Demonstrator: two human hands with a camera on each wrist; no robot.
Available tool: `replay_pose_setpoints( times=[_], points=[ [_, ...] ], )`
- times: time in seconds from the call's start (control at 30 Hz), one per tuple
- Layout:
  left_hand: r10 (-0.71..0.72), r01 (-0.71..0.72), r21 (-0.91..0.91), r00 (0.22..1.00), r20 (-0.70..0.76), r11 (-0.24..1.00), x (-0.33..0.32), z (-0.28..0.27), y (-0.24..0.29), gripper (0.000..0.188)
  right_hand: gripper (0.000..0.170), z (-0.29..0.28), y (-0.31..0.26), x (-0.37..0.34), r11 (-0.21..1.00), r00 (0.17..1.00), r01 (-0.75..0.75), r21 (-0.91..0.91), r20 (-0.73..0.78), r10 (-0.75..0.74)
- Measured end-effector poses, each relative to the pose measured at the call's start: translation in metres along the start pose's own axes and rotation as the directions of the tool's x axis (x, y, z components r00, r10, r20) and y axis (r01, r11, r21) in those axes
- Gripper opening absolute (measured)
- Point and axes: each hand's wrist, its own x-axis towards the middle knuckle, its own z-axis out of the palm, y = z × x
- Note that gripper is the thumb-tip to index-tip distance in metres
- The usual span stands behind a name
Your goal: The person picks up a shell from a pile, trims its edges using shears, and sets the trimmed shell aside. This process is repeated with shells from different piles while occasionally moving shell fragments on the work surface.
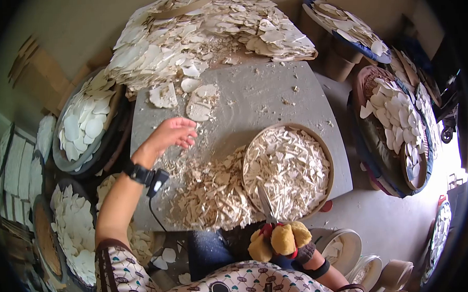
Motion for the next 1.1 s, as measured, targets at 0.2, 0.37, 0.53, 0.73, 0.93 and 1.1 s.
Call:
replay_pose_setpoints(
  times=[0.2,0.37,0.53,0.73,0.93,1.1],
  points=[
    [0.037,-0.022,0.094,0.987,-0.159,0.995,0.110,-0.044,0.012,0.030,0.025,0.036,-0.057,0.009,0.981,0.961,0.191,0.017,-0.209,-0.183],
    [0.239,-0.072,0.555,0.942,-0.236,0.829,0.193,-0.071,-0.033,0.037,0.024,0.040,-0.084,0.016,0.966,0.941,0.224,-0.132,-0.229,-0.249],
    [0.235,0.243,0.790,0.869,-0.435,0.563,0.213,-0.061,-0.059,0.069,0.028,0.039,-0.086,0.017,0.936,0.939,0.235,-0.263,-0.186,-0.288],
    [0.201,0.272,0.802,0.879,-0.432,0.532,0.186,-0.034,-0.031,0.063,0.043,0.047,-0.075,0.017,0.765,0.922,0.343,-0.546,0.039,-0.385],
    [-0.036,0.312,0.472,0.862,-0.506,0.825,0.210,-0.076,-0.097,0.032,0.054,0.064,-0.069,0.007,0.700,0.940,0.318,-0.640,0.118,-0.319],
    [-0.020,0.415,0.514,0.792,-0.610,0.751,0.175,-0.048,-0.076,0.052,0.060,0.071,-0.058,0.000,0.832,0.962,0.269,-0.485,0.100,-0.253]
  ],
)
